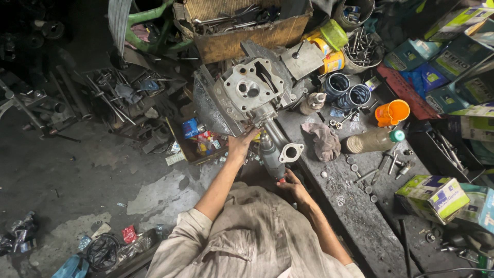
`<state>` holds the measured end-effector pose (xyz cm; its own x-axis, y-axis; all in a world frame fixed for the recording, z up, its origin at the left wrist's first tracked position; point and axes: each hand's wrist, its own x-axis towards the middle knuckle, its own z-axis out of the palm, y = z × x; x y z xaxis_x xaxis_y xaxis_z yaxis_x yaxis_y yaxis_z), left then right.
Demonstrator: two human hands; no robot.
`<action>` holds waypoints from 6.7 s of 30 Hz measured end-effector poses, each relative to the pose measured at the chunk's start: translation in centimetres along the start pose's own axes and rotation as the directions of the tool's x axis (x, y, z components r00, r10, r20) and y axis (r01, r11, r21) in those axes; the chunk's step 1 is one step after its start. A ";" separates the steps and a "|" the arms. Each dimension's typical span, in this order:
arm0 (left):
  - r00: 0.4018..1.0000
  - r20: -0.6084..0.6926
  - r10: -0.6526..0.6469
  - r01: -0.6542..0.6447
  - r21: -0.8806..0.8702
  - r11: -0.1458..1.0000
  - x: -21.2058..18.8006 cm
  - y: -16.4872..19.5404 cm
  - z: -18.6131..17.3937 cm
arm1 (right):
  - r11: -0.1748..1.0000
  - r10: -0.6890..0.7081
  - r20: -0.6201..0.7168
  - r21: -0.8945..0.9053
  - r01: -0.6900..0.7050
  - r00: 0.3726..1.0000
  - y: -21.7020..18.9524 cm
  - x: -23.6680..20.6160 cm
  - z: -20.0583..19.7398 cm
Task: The person holds a metal engine component clamped in a vise and uses a power drill to work on a cylindrical section. They repeatedly reposition the drill and rotate the part by hand while inspecting the surface.
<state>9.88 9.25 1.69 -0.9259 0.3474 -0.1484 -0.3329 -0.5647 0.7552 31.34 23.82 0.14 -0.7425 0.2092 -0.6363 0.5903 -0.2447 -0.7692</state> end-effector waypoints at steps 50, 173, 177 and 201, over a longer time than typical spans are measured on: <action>0.999 0.014 0.042 -0.042 0.017 0.999 -0.4 -0.2 -0.3 | 1.000 -0.021 0.006 -0.023 0.021 1.000 0.0 -0.3 0.8; 0.956 0.185 -0.226 -0.033 0.836 0.548 -2.8 -2.1 -1.1 | 0.989 -0.086 0.090 -0.114 0.096 0.992 -0.7 2.3 0.1; 0.945 0.178 -0.275 0.028 0.793 0.609 -3.0 -1.7 -0.8 | 0.996 -0.078 0.106 -0.023 0.081 0.991 -1.5 1.9 0.0; 0.948 0.188 -0.256 -0.013 0.829 0.560 -3.2 -1.6 -0.7 | 0.996 -0.094 0.098 0.023 0.092 0.991 -1.2 1.5 -0.1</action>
<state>13.23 8.50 0.47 -0.7590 0.6147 -0.2146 -0.0267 0.3000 0.9536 29.58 24.51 0.08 -0.8219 0.1377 -0.5528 0.5122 -0.2463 -0.8228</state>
